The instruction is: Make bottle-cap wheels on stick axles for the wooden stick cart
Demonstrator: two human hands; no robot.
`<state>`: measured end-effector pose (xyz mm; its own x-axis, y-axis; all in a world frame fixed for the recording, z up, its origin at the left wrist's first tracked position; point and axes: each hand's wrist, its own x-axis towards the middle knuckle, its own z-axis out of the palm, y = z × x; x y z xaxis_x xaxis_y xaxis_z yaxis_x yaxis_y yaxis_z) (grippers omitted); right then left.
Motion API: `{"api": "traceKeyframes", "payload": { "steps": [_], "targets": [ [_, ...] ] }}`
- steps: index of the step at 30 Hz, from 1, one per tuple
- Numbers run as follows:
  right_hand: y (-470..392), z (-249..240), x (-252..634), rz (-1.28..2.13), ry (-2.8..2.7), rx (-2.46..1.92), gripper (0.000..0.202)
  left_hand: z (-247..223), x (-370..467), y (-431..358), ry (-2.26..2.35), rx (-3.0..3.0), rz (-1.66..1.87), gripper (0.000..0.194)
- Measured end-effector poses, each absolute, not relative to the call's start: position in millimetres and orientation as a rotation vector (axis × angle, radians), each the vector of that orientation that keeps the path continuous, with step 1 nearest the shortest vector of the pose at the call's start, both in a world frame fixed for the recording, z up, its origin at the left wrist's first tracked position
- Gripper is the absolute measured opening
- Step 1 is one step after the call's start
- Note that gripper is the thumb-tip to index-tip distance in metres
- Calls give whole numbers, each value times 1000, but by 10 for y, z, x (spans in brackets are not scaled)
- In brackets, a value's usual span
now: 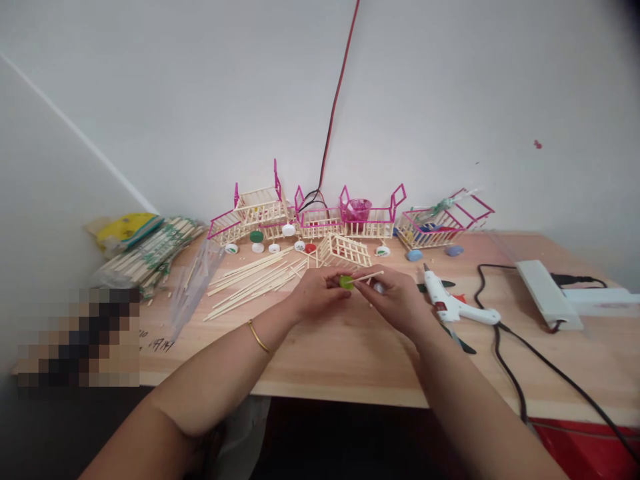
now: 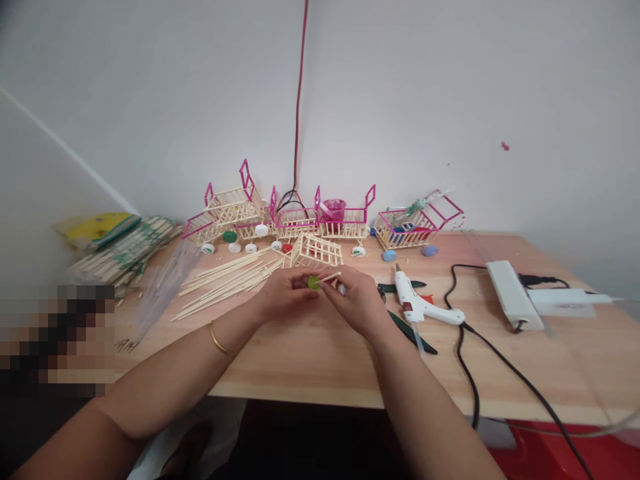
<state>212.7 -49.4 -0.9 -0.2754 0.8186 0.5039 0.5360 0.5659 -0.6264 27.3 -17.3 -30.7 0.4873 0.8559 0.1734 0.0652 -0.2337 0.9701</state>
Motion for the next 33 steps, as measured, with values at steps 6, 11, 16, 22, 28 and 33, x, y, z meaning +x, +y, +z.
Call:
{"api": "traceKeyframes", "payload": {
  "steps": [6, 11, 16, 22, 28, 33],
  "targets": [
    [-491, -18, 2132, 410, -1961, -1082, 13, -344, 271, -163, 814, 1616, 909, 43],
    [-472, -37, 2139, 399, -1952, -1074, 12, -380, 277, -153, 786, 1550, 913, 44],
    [-458, -55, 2147, 399, -1959, -1054, 11, -378, 276, -155, 808, 1539, 920, 43],
    [-461, -49, 2141, 403, -1948, -1068, 11, -369, 274, -153, 791, 1566, 930, 39],
    [-464, -45, 2143, 404, -1951, -1071, 12, -394, 282, -151, 796, 1569, 932, 39],
    [-455, -57, 2145, 396, -1947, -1082, 11, -395, 292, -153, 803, 1538, 938, 40]
  ]
}}
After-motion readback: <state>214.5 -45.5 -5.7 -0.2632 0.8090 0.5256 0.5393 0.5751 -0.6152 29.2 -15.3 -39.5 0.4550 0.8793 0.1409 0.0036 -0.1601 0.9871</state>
